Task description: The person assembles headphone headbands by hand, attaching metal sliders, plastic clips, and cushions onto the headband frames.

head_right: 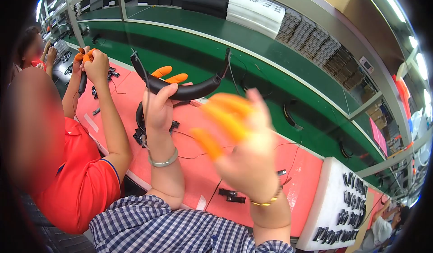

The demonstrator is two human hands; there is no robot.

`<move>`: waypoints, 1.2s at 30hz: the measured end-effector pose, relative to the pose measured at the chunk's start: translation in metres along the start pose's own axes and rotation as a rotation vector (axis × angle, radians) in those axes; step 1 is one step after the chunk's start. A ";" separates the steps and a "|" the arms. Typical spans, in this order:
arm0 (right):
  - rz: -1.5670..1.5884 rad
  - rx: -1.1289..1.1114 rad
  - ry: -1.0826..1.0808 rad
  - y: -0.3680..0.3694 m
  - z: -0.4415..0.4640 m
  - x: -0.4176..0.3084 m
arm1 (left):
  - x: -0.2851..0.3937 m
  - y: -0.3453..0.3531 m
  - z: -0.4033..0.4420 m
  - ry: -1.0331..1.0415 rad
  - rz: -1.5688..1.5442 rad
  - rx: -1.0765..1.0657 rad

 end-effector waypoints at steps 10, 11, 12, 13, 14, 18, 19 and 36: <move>1.183 0.201 0.326 -0.109 0.007 0.002 | -0.026 -0.003 0.015 -0.134 -0.080 -0.011; 1.166 0.215 0.330 -0.088 0.022 -0.005 | -0.011 0.011 0.003 -0.175 0.071 0.034; 1.158 0.216 0.323 -0.102 0.024 -0.011 | 0.006 0.025 -0.009 -0.199 0.214 0.082; 1.154 0.215 0.305 -0.079 0.032 -0.013 | -0.035 -0.007 0.020 -0.136 -0.080 -0.039; 1.156 0.215 0.297 -0.011 0.062 -0.038 | -0.041 -0.011 0.024 -0.137 -0.086 -0.052; 1.180 0.229 0.282 -0.004 0.064 -0.034 | -0.056 -0.009 0.031 -0.173 -0.136 -0.053; 1.184 0.252 0.270 -0.004 0.066 -0.033 | -0.056 -0.003 0.034 -0.176 -0.131 -0.096; 1.288 0.269 0.368 0.000 0.022 -0.027 | -0.084 -0.033 0.041 -0.304 -0.182 -0.383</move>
Point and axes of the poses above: each hand's wrist, its own z-axis towards the middle knuckle, its own y-axis out of the palm, x = y × z, the point moved 3 cm from there along z, towards the middle knuckle, and after that the axes turned 14 degrees about x, right-handed, at the moved point
